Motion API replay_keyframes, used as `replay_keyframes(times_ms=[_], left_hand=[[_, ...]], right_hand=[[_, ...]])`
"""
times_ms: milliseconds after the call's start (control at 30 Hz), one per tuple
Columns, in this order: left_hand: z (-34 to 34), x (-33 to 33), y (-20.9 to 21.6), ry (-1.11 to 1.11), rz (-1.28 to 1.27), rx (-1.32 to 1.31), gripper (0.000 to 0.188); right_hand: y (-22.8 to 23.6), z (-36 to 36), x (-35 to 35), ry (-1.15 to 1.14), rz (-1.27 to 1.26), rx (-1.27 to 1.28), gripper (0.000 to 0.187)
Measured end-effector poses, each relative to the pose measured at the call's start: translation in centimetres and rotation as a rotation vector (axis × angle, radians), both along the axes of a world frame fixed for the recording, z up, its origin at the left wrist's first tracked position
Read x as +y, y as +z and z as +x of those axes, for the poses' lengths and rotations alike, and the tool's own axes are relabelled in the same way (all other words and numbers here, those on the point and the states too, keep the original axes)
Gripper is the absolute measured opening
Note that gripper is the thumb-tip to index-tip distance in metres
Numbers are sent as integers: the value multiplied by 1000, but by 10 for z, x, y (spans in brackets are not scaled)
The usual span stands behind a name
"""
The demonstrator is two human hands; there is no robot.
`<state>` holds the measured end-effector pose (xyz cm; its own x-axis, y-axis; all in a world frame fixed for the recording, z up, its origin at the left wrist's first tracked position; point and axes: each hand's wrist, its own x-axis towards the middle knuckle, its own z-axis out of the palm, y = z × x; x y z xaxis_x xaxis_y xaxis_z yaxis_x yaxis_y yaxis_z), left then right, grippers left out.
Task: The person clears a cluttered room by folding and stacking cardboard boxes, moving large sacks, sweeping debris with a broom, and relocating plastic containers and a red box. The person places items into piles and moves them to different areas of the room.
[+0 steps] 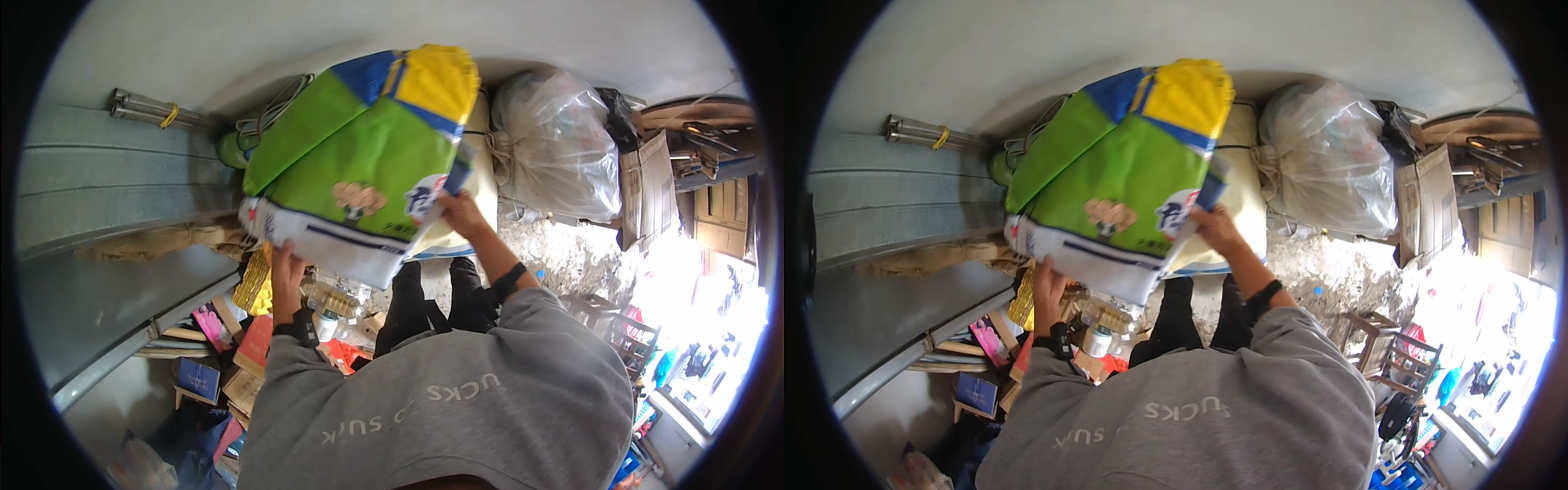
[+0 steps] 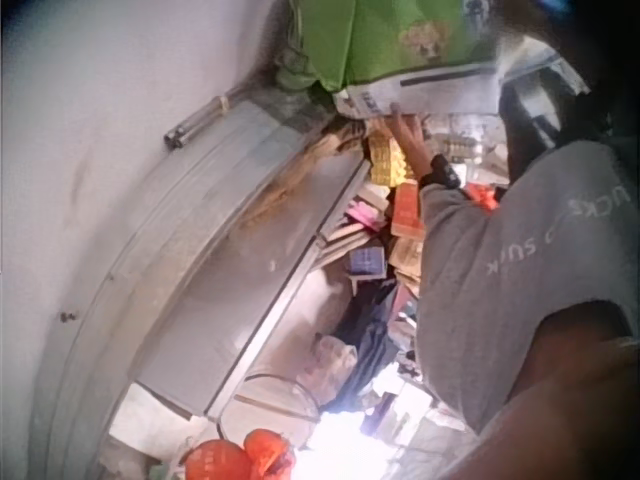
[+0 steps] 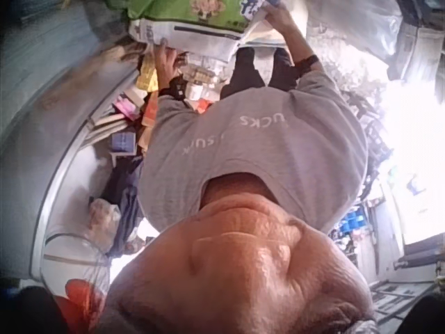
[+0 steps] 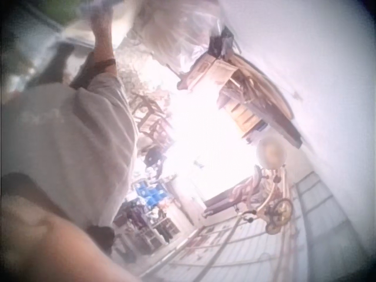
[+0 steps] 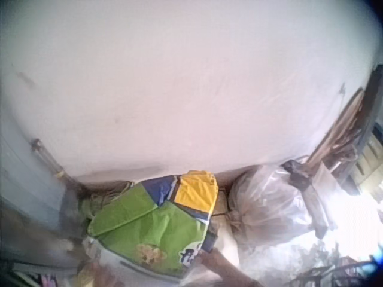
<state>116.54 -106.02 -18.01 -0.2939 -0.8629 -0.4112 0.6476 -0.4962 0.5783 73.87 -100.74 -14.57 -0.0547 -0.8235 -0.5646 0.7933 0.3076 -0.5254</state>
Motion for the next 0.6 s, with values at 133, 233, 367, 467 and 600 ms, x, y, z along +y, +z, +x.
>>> replay_keyframes(times_ms=[133,233,367,467,600], left_hand=[[-73,14,-10,-203,147,45,42],[-129,70,-29,-242,474,51,21],[-167,121,-43,-280,772,56,14],[-180,125,-45,-267,779,-67,15],[-196,124,-41,-277,773,-142,26]], right_hand=[[-10,-83,-12,-158,-155,149,23],[-30,-121,-33,-72,137,518,29],[-52,-134,-47,77,376,993,59],[-64,-129,-49,62,145,753,80],[-68,-132,-43,238,32,1447,84]])
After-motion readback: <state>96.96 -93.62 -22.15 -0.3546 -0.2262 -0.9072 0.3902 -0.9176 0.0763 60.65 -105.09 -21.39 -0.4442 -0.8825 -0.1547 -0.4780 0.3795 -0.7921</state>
